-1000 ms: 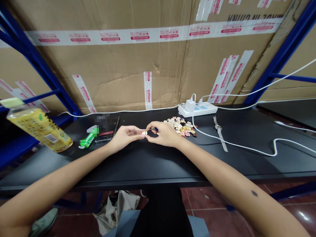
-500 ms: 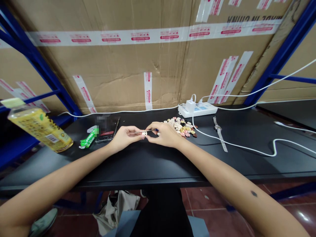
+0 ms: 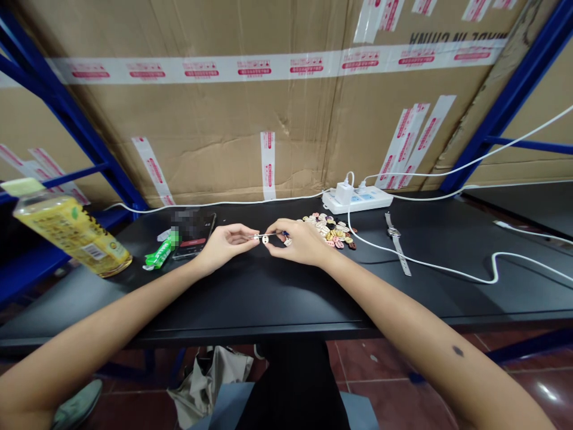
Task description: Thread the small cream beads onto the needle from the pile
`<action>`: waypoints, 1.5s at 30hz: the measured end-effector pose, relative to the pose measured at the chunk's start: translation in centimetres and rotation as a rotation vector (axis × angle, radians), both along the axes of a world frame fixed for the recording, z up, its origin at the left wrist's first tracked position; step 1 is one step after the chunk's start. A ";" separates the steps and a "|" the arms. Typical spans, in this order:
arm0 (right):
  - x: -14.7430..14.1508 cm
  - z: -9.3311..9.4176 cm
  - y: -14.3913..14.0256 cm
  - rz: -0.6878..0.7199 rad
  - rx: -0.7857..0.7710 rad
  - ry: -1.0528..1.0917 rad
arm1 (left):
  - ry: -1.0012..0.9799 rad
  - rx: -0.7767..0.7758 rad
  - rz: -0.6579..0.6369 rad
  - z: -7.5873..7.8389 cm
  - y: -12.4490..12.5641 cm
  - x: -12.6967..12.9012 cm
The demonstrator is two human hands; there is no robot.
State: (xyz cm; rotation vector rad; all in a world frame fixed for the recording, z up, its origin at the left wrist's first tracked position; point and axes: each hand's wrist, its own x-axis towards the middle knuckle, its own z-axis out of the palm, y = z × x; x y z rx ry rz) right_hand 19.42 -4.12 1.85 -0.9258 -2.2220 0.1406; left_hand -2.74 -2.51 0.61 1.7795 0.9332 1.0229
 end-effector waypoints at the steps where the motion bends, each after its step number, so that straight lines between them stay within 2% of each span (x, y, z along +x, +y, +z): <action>1: 0.1 0.0 0.0 -0.011 0.005 -0.009 | 0.058 0.047 0.013 0.0 0.3 -0.2; 6: 0.4 -0.3 0.4 -0.067 0.023 -0.079 | 0.521 0.466 0.202 0.0 1.6 -1.7; 10: 0.5 -0.6 0.6 -0.077 0.016 -0.112 | 0.755 0.434 0.278 -0.3 2.2 -2.7; 14: 0.5 -0.7 0.7 -0.065 0.000 -0.140 | 0.801 0.384 0.330 -0.7 2.5 -2.8; 17: 0.5 -0.6 0.7 -0.078 0.001 -0.159 | 0.811 0.425 0.347 -0.5 2.1 -2.5; 20: 0.5 -0.6 0.6 -0.092 0.005 -0.173 | 0.791 0.517 0.313 0.0 1.1 -1.8; 24: 0.6 -0.6 0.7 -0.084 -0.016 -0.187 | 0.764 0.608 0.172 0.7 -0.2 -0.9; 27: 0.7 -0.7 0.7 -0.074 -0.037 -0.204 | 0.759 0.603 0.067 0.7 -0.6 -0.5; 30: 0.8 -0.7 0.8 -0.087 -0.042 -0.196 | 0.737 0.584 0.020 0.5 -0.8 -0.3; 33: 0.9 -0.8 1.2 -0.111 -0.014 -0.125 | 0.683 0.600 -0.091 0.5 -1.1 -0.1; 36: 0.8 -0.8 1.7 -0.109 0.006 0.005 | 0.713 0.602 -0.214 0.7 -1.4 0.1; 38: 0.7 -0.8 1.9 -0.103 0.001 0.100 | 0.774 0.581 -0.230 0.6 -1.5 0.2; 41: 0.5 -0.6 1.8 -0.108 -0.044 0.229 | 0.849 0.530 -0.178 0.1 -1.1 0.0; 43: 0.3 -0.5 1.8 -0.079 -0.150 0.327 | 0.883 0.476 -0.142 -0.2 -0.7 -0.2; 45: 0.0 -0.7 1.8 0.017 -0.331 0.470 | 0.893 0.436 -0.119 -0.5 -0.5 -0.3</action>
